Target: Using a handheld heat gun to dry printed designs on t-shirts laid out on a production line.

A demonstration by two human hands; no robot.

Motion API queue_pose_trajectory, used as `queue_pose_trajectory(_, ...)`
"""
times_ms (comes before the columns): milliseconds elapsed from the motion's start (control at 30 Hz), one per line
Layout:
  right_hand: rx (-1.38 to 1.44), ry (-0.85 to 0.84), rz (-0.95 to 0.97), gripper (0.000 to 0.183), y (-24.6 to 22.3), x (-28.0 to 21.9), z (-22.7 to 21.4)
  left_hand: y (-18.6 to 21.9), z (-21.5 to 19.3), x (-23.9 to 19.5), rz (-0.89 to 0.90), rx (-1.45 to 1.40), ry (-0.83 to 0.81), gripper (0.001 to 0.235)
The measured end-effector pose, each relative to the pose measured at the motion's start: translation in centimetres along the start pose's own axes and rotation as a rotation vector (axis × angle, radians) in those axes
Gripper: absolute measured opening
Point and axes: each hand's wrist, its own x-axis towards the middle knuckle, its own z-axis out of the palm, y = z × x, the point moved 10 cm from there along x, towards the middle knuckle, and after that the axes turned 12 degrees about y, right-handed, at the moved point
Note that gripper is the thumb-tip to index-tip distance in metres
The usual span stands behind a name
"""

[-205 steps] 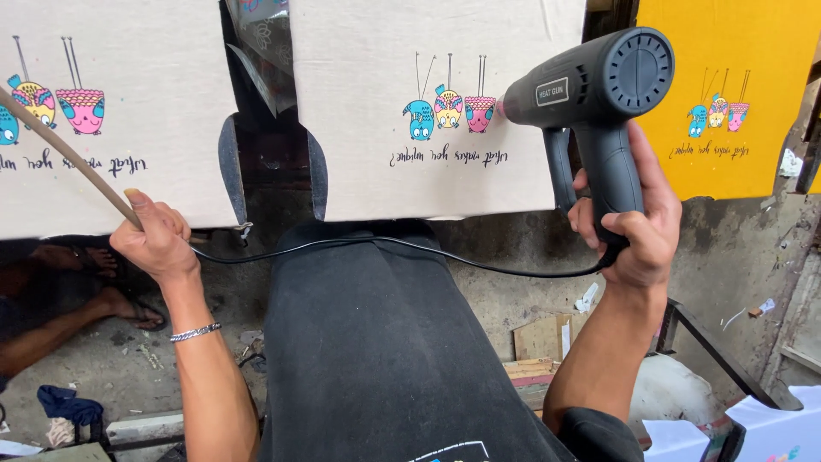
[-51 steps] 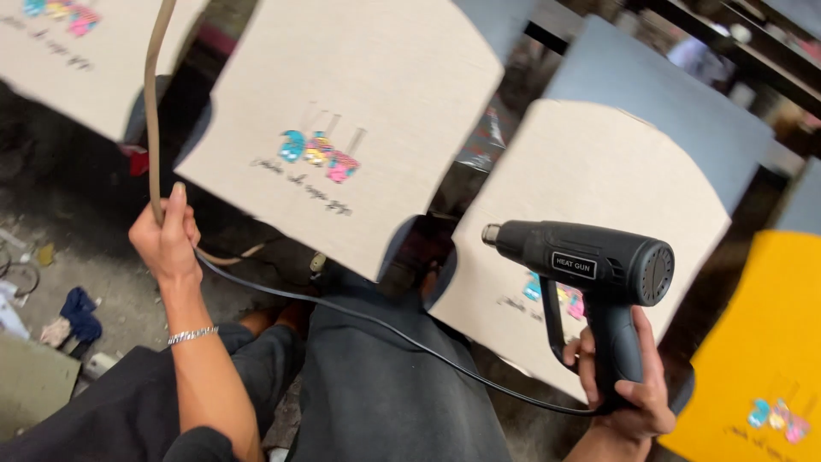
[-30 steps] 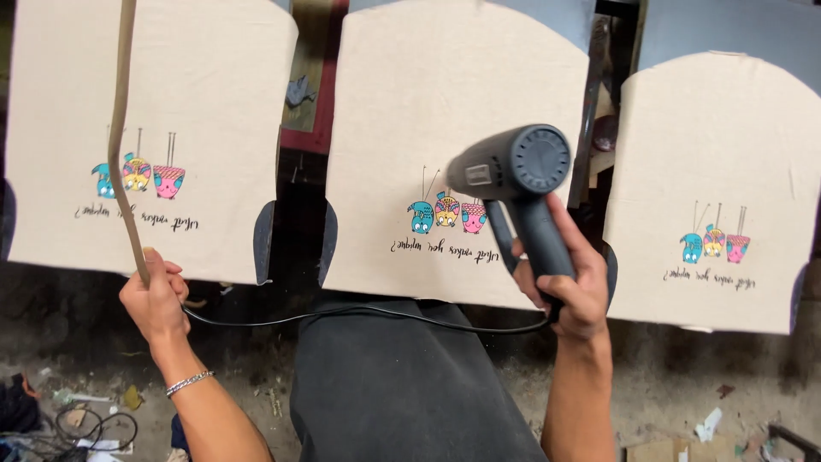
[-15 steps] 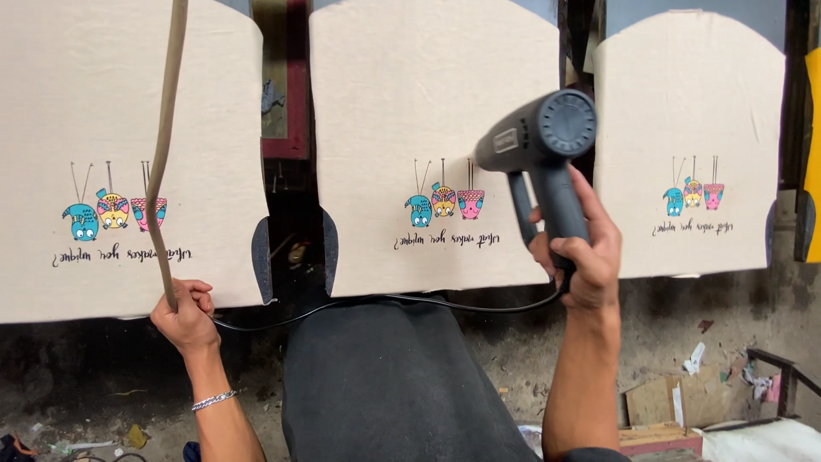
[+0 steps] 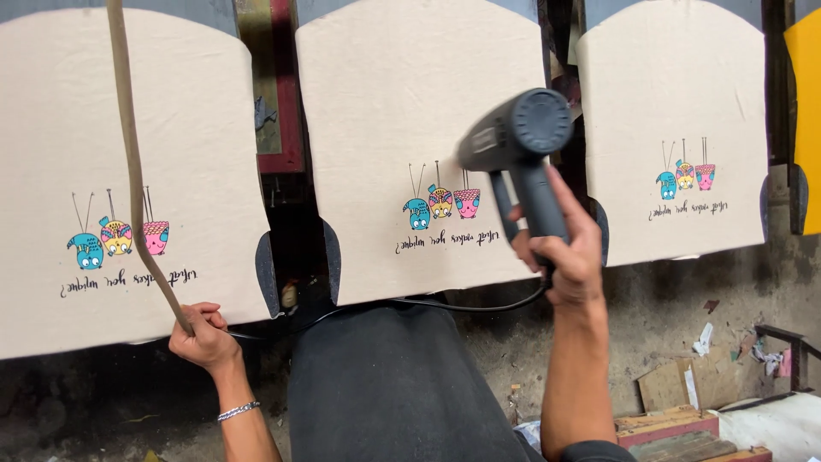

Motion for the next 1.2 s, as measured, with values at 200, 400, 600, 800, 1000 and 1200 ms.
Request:
queue_pose_trajectory(200, -0.045, 0.044, 0.005, 0.093, -0.5, -0.6, -0.8, 1.1, 0.2, -0.2, 0.069, 0.032, 0.034, 0.058)
queue_pose_trajectory(400, 0.066, -0.126, 0.050, 0.093, 0.8, -1.9, 4.6, 1.4, 0.0, -0.5, 0.102, 0.062, 0.055, 0.054)
queue_pose_trajectory(600, 0.006, -0.043, 0.019, 0.092, 0.4, -2.1, 1.1, 2.0, -0.1, -0.1, 0.076, 0.063, 0.064, 0.049)
queue_pose_trajectory(800, -0.090, 0.074, -0.019, 0.093, -1.2, -1.9, -2.5, 3.1, 0.5, -0.4, 0.011, -0.004, 0.114, 0.051)
queue_pose_trajectory(1000, 0.021, -0.097, 0.055, 0.093, 0.3, -3.2, 3.3, 2.7, 0.3, -0.2, -0.016, -0.018, 0.137, 0.053)
queue_pose_trajectory(1200, -0.023, -0.050, 0.043, 0.089, -0.2, -3.5, 0.8, 1.7, -0.8, -0.3, 0.003, -0.045, 0.168, 0.057)
